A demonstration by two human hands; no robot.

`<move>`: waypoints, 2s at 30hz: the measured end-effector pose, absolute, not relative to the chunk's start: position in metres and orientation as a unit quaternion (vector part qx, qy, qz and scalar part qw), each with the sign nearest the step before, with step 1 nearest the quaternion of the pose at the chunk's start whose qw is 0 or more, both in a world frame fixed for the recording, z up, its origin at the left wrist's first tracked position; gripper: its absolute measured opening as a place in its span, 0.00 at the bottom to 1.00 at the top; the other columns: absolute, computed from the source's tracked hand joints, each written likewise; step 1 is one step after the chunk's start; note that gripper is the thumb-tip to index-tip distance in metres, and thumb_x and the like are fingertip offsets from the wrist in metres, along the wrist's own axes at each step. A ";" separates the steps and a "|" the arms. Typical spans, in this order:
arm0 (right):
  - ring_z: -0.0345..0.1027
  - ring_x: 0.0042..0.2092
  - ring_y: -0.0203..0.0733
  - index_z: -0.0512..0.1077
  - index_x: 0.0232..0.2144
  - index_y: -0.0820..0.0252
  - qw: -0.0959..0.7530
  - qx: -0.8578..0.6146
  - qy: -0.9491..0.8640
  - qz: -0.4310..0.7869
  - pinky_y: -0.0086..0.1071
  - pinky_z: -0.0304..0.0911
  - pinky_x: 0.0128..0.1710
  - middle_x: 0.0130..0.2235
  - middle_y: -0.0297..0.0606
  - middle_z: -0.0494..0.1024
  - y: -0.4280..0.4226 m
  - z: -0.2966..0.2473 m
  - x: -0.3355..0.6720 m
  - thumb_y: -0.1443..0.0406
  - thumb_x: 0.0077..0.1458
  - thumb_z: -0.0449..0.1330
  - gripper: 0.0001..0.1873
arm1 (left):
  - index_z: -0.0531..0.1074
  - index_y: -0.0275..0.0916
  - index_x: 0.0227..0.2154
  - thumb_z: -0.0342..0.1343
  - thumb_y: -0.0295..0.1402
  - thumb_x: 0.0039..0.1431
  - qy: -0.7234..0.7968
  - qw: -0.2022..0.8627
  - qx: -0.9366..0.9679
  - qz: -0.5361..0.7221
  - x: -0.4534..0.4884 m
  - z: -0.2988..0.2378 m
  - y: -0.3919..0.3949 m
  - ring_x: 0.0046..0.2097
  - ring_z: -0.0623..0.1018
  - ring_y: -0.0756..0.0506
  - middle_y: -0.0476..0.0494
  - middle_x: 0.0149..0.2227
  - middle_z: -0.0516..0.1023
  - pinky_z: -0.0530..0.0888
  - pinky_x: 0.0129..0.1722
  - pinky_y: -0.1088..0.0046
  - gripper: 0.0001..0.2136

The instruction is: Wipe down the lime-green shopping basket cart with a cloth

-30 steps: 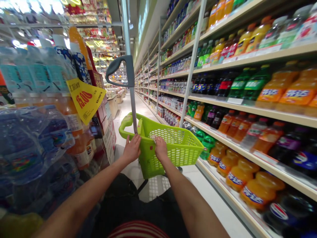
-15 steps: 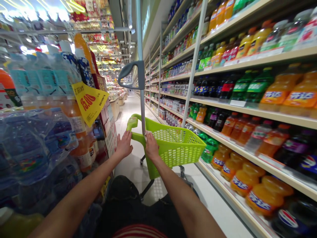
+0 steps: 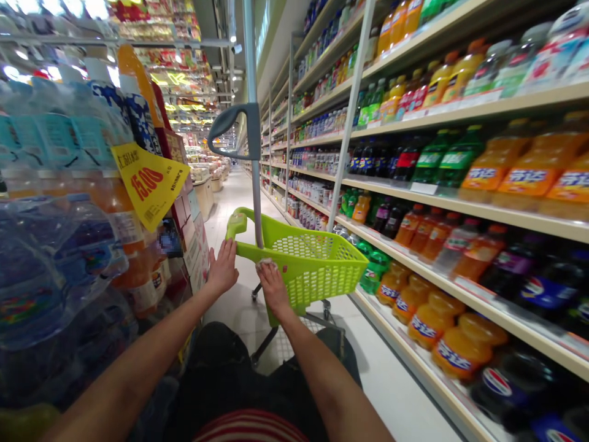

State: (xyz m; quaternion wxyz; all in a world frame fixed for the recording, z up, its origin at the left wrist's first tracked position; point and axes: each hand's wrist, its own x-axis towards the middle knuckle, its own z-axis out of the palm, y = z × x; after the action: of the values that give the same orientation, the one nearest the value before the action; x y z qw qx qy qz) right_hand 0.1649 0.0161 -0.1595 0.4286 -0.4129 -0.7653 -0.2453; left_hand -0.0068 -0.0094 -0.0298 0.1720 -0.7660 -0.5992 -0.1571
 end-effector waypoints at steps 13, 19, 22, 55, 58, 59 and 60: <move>0.34 0.65 0.41 0.60 0.56 0.58 0.458 -0.410 -0.762 -0.202 0.48 0.46 0.61 0.61 0.41 0.58 0.013 -0.099 0.145 0.74 0.57 0.44 0.25 | 0.39 0.31 0.62 0.46 0.24 0.46 -0.604 0.180 -0.760 -0.162 -0.006 -0.037 -0.009 0.65 0.38 0.40 0.40 0.66 0.39 0.41 0.61 0.48 0.38; 0.37 0.65 0.44 0.64 0.53 0.63 0.399 -0.433 -0.781 -0.206 0.48 0.49 0.59 0.59 0.46 0.61 0.008 -0.153 0.159 0.75 0.56 0.46 0.23 | 0.39 0.31 0.62 0.47 0.24 0.46 -0.598 0.187 -0.763 -0.162 -0.007 -0.038 -0.007 0.65 0.38 0.40 0.40 0.66 0.39 0.40 0.61 0.49 0.38; 0.39 0.64 0.43 0.64 0.53 0.62 0.408 -0.432 -0.779 -0.199 0.48 0.50 0.59 0.58 0.46 0.62 0.000 -0.164 0.162 0.76 0.56 0.45 0.23 | 0.39 0.31 0.62 0.47 0.24 0.46 -0.605 0.181 -0.758 -0.163 -0.006 -0.039 -0.007 0.65 0.38 0.40 0.41 0.66 0.38 0.41 0.61 0.48 0.39; 0.40 0.64 0.42 0.64 0.53 0.62 0.466 -0.402 -0.763 -0.201 0.46 0.47 0.61 0.59 0.44 0.61 0.017 -0.105 0.154 0.76 0.55 0.46 0.24 | 0.36 0.36 0.63 0.49 0.24 0.44 -0.630 0.155 -0.742 -0.170 0.000 -0.041 -0.006 0.65 0.39 0.40 0.44 0.66 0.37 0.45 0.61 0.49 0.42; 0.43 0.64 0.43 0.66 0.51 0.64 0.427 -0.412 -0.780 -0.198 0.47 0.48 0.60 0.58 0.47 0.63 0.016 -0.143 0.162 0.77 0.54 0.47 0.22 | 0.36 0.35 0.63 0.48 0.24 0.44 -0.630 0.150 -0.742 -0.172 0.000 -0.040 -0.006 0.65 0.40 0.40 0.44 0.66 0.38 0.45 0.61 0.49 0.42; 0.44 0.63 0.43 0.66 0.50 0.65 0.415 -0.417 -0.784 -0.195 0.48 0.49 0.60 0.58 0.48 0.63 0.014 -0.155 0.165 0.77 0.54 0.47 0.22 | 0.36 0.35 0.63 0.48 0.24 0.44 -0.629 0.148 -0.743 -0.172 0.000 -0.039 -0.007 0.65 0.40 0.40 0.44 0.66 0.38 0.44 0.61 0.49 0.42; 0.45 0.63 0.43 0.67 0.50 0.65 0.406 -0.422 -0.788 -0.189 0.48 0.50 0.59 0.57 0.48 0.64 0.011 -0.165 0.169 0.77 0.54 0.47 0.22 | 0.37 0.35 0.63 0.48 0.24 0.45 -0.628 0.147 -0.744 -0.172 0.000 -0.039 -0.008 0.65 0.40 0.40 0.43 0.66 0.38 0.44 0.61 0.49 0.41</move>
State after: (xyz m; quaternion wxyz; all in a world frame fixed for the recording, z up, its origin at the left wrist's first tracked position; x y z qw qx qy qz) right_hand 0.1686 0.0106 -0.1653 0.4056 -0.4224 -0.7882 -0.1894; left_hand -0.0001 -0.0077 -0.0387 0.1466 -0.7443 -0.6285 -0.1720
